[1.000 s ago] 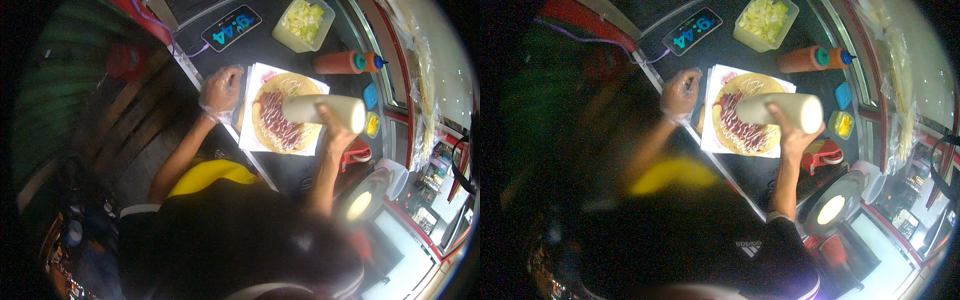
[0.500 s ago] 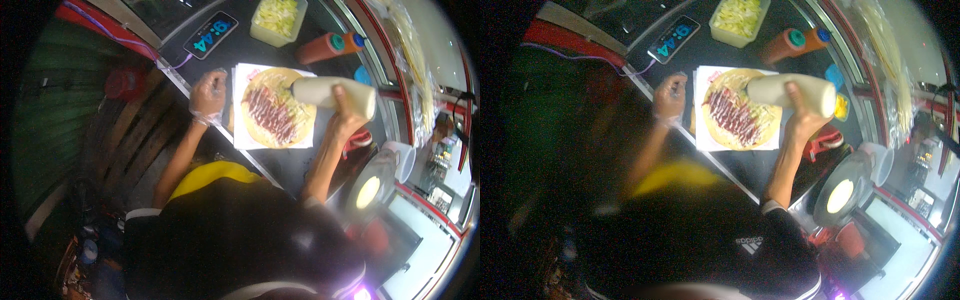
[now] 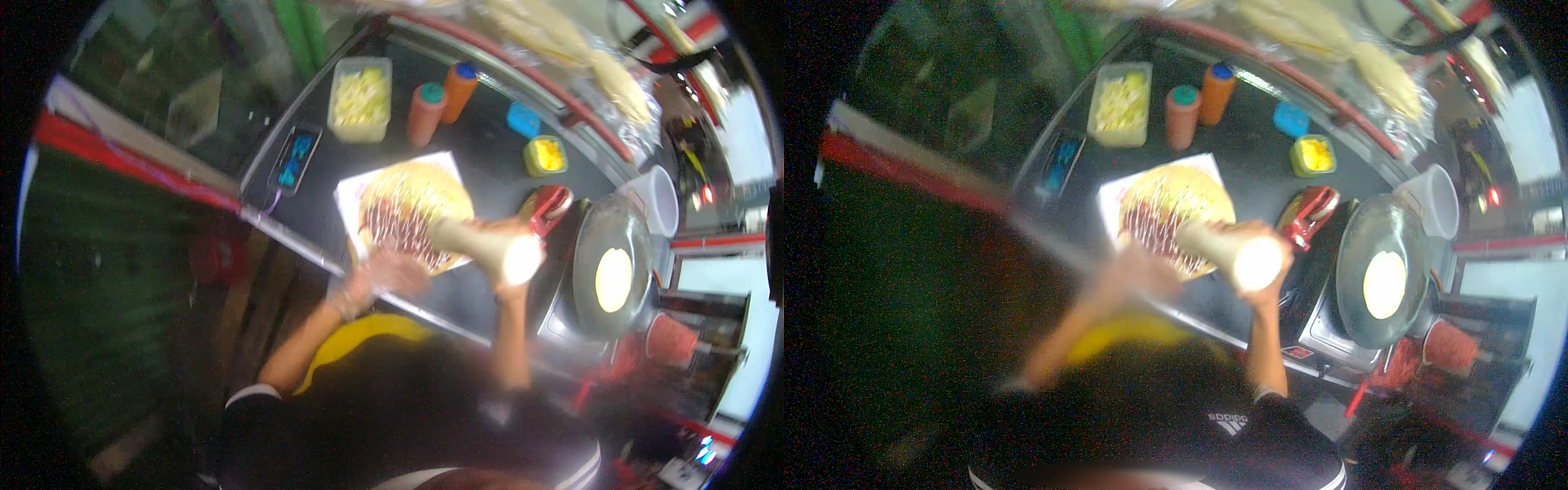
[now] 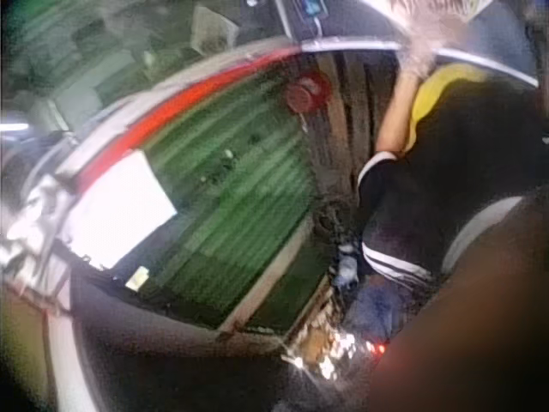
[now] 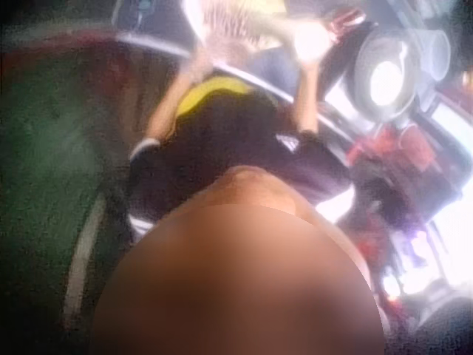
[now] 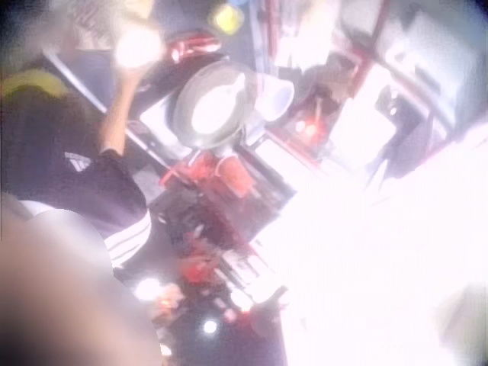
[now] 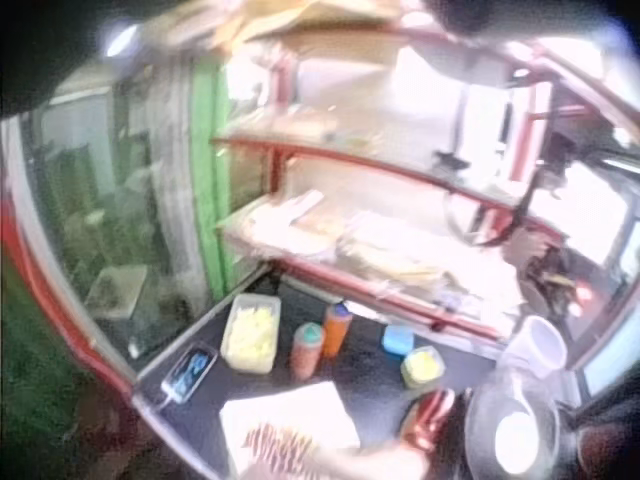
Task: The person cooks a crepe on a flat griddle, then transfers it to a paper wrapper. They add shredded lettuce, shredded meat, and drizzle two sauces over the crepe. The person folds the crepe in the wrapper and prepares to serve it.
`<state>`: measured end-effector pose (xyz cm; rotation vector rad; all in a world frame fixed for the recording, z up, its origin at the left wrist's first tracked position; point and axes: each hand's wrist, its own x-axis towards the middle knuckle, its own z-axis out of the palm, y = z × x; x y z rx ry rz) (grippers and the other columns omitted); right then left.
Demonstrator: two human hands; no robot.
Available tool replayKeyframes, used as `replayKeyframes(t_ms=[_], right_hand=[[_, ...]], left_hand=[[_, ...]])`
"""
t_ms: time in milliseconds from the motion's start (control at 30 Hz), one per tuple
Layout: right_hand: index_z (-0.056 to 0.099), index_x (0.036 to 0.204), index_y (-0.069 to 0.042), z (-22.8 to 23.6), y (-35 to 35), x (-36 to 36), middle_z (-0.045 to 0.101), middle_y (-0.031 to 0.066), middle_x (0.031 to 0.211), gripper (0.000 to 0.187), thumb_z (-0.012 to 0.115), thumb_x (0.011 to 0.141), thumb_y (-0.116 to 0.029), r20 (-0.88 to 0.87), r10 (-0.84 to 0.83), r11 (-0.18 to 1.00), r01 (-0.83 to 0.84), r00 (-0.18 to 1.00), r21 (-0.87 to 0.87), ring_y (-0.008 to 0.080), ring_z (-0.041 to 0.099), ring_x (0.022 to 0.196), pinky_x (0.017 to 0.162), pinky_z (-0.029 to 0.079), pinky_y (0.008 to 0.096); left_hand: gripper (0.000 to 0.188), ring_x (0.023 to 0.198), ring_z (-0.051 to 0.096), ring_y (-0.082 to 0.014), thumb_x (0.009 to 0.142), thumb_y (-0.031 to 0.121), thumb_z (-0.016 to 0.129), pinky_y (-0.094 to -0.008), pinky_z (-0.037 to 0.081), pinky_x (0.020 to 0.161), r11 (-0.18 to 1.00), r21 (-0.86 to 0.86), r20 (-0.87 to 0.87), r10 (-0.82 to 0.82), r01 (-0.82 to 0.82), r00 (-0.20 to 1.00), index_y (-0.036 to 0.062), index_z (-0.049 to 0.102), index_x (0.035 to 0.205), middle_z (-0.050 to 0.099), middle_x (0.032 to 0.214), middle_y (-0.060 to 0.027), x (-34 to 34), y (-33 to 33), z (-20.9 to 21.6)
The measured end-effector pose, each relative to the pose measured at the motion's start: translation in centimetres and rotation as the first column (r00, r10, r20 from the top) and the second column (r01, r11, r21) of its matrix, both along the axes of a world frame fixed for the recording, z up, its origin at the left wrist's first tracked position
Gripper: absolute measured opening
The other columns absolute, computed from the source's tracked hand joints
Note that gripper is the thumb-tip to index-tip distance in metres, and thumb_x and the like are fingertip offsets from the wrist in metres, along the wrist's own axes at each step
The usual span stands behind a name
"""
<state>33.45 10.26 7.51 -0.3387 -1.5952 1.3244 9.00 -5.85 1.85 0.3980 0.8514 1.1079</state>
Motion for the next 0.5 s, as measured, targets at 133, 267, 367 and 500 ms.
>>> replayKeyframes(t_ms=[133,267,367,500], right_hand=[[0.079,0.119,0.001,1.4,-4.4,0.7,0.083,0.0237,0.120,0.047,0.093,0.083,-0.026,0.284,-0.120,0.966,0.046,0.951,0.253,0.0461,0.074,0.134,0.126,0.044,0.0685],[0.077,0.127,-0.009,4.3,-9.2,3.6,0.070,0.0233,0.152,0.058,0.098,0.077,-0.028,0.461,-0.460,0.858,0.247,0.759,0.450,0.0485,0.056,0.155,0.129,0.039,0.0664],[0.074,0.131,-0.009,4.6,-11.2,5.7,0.068,0.0214,0.155,0.065,0.101,0.075,-0.026,0.387,-0.576,0.810,0.440,0.720,0.387,0.0475,0.058,0.152,0.123,0.045,0.0634],[0.072,0.132,-0.008,3.5,-11.7,7.5,0.071,0.0198,0.152,0.062,0.099,0.078,-0.018,0.410,-0.619,0.785,0.515,0.670,0.345,0.0422,0.067,0.137,0.108,0.056,0.0510]], left_hand=[[0.088,0.135,0.069,-0.0423,0.108,0.068,0.065,-0.0560,0.056,0.120,0.995,-0.055,0.452,-0.045,0.078,0.891,-0.0033,0.053,0.158,0.066,0.150,-0.0272,5.7,3.3,4.3],[0.063,0.124,0.074,-0.0308,0.108,0.052,0.074,-0.0519,0.061,0.110,0.997,-0.041,0.444,0.070,-0.058,0.893,0.0054,0.061,0.149,0.072,0.137,-0.0177,9.2,7.6,4.8],[0.045,0.110,0.078,-0.0240,0.107,0.033,0.081,-0.0410,0.065,0.100,0.991,0.110,0.271,0.048,-0.081,0.961,0.0052,0.069,0.140,0.077,0.126,-0.0143,11.1,13.0,3.4],[0.050,0.103,0.085,-0.0248,0.085,0.030,0.101,-0.0403,0.067,0.093,0.797,0.601,-0.581,0.487,-0.059,0.653,0.0034,0.080,0.122,0.087,0.115,-0.0145,12.8,22.6,1.5]])
